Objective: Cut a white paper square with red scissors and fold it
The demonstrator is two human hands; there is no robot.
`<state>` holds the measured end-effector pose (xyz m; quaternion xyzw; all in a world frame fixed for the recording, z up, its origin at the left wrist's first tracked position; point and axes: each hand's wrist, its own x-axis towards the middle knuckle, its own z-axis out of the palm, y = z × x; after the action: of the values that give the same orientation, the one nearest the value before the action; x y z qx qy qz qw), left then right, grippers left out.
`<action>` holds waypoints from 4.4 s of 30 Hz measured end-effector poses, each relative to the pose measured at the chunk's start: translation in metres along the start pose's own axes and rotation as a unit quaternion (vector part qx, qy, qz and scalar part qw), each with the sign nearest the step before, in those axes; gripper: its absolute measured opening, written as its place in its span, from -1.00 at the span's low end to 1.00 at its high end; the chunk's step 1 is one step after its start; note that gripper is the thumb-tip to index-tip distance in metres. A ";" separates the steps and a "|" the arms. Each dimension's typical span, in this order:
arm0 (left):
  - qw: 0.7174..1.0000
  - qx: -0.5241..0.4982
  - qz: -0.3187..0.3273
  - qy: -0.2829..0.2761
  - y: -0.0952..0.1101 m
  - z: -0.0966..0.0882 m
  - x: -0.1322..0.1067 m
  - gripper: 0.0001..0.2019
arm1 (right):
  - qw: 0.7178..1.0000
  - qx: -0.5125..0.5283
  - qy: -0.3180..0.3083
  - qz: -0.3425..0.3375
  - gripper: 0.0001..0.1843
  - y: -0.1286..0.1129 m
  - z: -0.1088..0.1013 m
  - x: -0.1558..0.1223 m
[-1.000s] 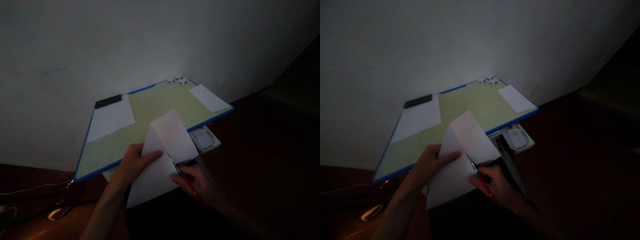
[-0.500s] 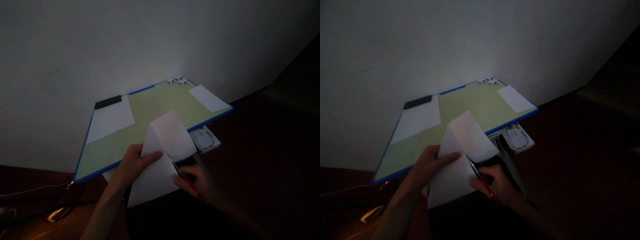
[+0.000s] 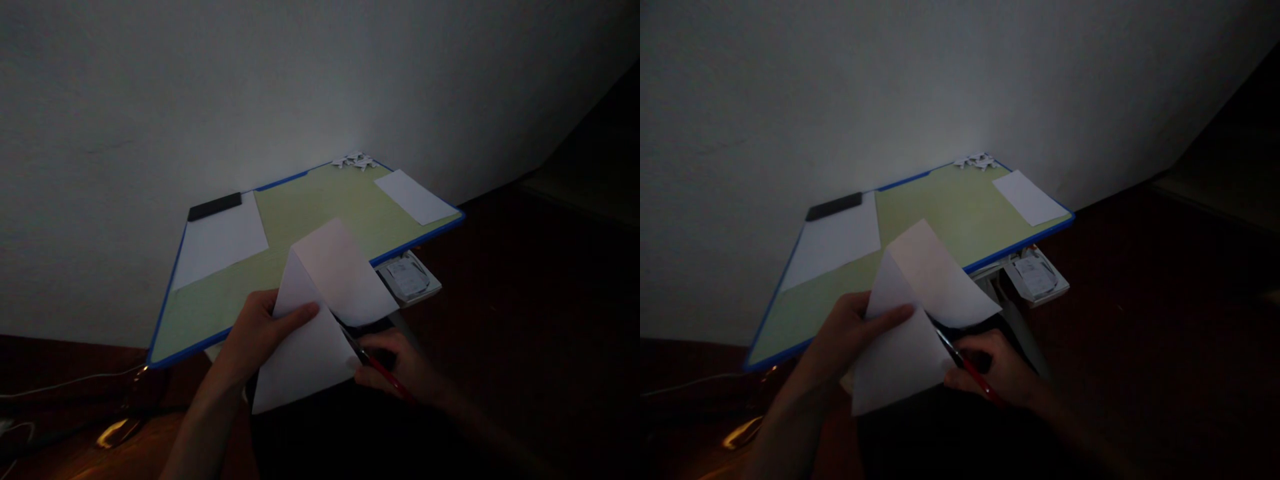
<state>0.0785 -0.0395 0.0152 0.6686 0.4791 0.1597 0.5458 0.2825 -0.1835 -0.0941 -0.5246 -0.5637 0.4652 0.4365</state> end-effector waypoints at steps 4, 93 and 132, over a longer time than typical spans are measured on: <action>0.999 -0.020 -0.016 0.044 0.000 -0.007 -0.004 -0.65 | 1.000 0.008 0.011 0.018 -0.63 0.012 -0.007 -0.003; 0.995 0.087 0.055 -0.016 0.003 0.012 -0.002 -0.62 | 0.995 0.056 0.064 -0.051 -0.64 -0.025 0.016 0.019; 0.998 0.046 0.022 -0.044 -0.006 0.010 0.008 -0.63 | 0.994 -0.010 0.094 -0.062 -0.73 -0.026 0.024 0.021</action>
<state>0.0868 -0.0388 0.0034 0.7100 0.4469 0.1201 0.5308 0.2531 -0.1644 -0.0733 -0.5345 -0.5559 0.3803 0.5106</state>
